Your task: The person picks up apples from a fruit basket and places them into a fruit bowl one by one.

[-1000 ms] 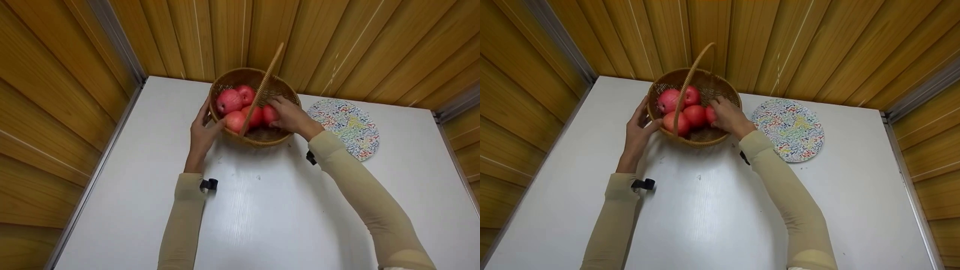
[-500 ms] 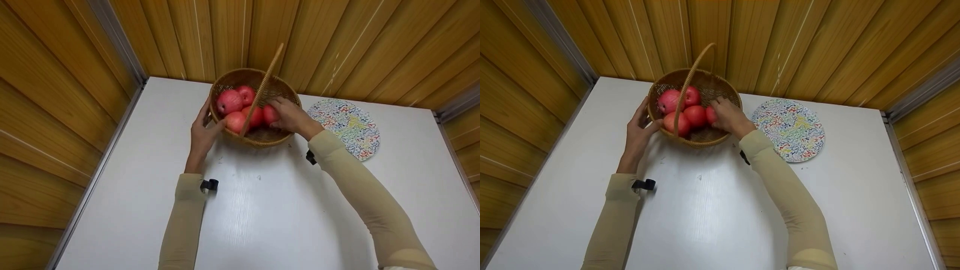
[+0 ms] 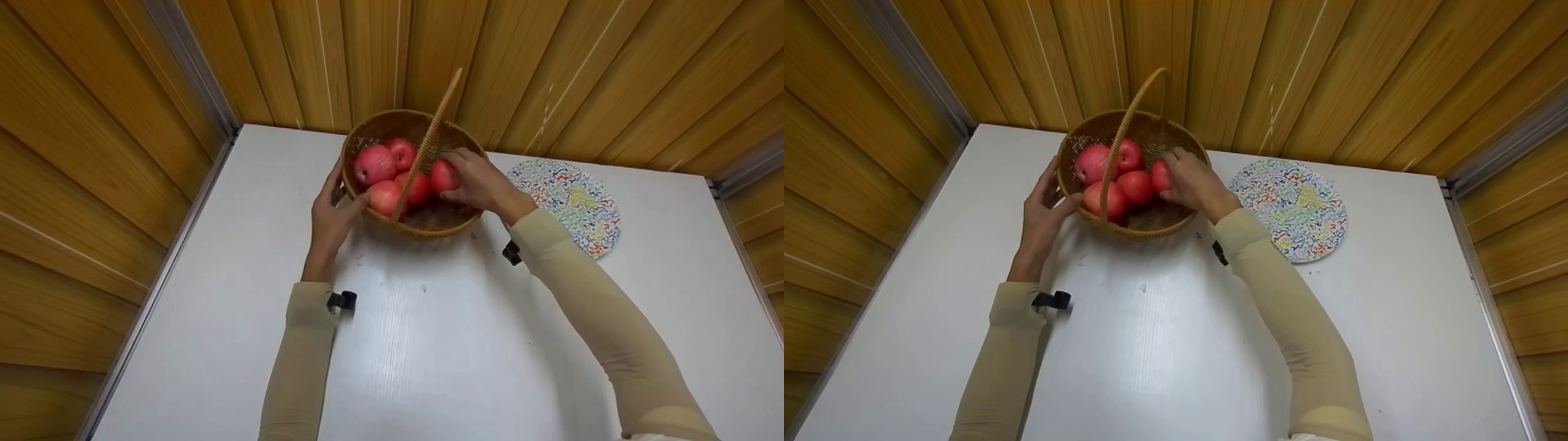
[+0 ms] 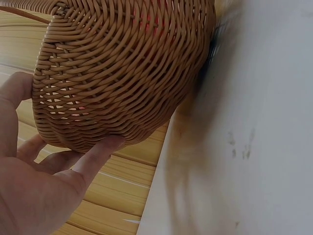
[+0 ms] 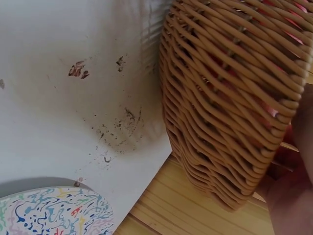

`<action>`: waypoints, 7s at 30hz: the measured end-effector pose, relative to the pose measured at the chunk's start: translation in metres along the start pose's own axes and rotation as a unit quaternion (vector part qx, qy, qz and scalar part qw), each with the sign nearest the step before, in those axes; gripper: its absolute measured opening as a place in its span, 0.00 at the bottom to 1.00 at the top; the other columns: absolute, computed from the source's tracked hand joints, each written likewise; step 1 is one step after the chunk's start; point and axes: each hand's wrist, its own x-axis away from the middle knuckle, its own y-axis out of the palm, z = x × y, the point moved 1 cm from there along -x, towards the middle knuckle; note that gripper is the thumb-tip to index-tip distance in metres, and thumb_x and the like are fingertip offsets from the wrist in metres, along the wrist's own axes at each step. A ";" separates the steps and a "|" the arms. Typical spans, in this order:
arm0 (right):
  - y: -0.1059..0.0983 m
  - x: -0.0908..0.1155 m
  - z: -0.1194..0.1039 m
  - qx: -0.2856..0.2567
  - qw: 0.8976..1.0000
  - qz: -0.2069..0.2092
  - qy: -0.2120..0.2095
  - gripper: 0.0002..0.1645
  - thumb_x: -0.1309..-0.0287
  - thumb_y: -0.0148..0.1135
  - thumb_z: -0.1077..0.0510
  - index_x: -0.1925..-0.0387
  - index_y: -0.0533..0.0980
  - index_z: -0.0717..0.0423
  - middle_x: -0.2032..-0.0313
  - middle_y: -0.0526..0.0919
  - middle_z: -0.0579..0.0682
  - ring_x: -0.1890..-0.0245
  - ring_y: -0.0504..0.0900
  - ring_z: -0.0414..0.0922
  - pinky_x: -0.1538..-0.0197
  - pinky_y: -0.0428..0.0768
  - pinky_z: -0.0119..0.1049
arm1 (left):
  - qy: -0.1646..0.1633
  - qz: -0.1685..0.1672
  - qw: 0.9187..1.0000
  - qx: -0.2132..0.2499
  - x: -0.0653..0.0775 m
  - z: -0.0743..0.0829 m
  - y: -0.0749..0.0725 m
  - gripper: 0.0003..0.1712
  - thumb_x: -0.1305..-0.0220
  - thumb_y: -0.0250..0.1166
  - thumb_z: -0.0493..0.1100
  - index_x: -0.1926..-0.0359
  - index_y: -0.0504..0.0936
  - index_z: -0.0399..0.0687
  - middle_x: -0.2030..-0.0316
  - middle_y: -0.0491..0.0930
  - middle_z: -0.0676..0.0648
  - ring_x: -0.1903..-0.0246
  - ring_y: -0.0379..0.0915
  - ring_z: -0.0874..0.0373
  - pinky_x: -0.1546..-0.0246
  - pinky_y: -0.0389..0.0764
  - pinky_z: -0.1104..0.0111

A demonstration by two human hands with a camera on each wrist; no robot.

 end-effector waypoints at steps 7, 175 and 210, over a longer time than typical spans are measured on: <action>-0.010 0.003 -0.002 -0.031 0.999 0.028 0.026 0.46 0.41 0.80 0.55 0.27 0.69 0.65 0.32 0.73 0.64 0.34 0.75 0.62 0.32 0.75 0.59 | 0.002 0.000 1.000 -0.004 0.001 0.001 0.000 0.47 0.34 0.75 0.51 0.18 0.65 0.67 0.23 0.66 0.55 0.29 0.67 0.51 0.32 0.75 0.52; 0.003 0.124 0.177 -0.262 0.839 0.261 0.400 0.60 0.33 0.72 0.41 0.15 0.45 0.51 0.17 0.53 0.53 0.19 0.55 0.50 0.22 0.60 0.40 | -0.017 0.009 0.999 0.045 0.002 -0.009 -0.002 0.47 0.33 0.74 0.43 0.17 0.64 0.62 0.23 0.66 0.54 0.27 0.66 0.54 0.33 0.75 0.63; -0.037 0.079 0.093 -0.124 0.928 0.283 0.209 0.52 0.34 0.74 0.45 0.19 0.59 0.56 0.23 0.65 0.58 0.23 0.64 0.55 0.23 0.63 0.45 | -0.022 0.003 0.999 0.032 0.001 -0.005 -0.003 0.46 0.34 0.76 0.46 0.19 0.66 0.67 0.23 0.66 0.53 0.26 0.64 0.53 0.32 0.75 0.61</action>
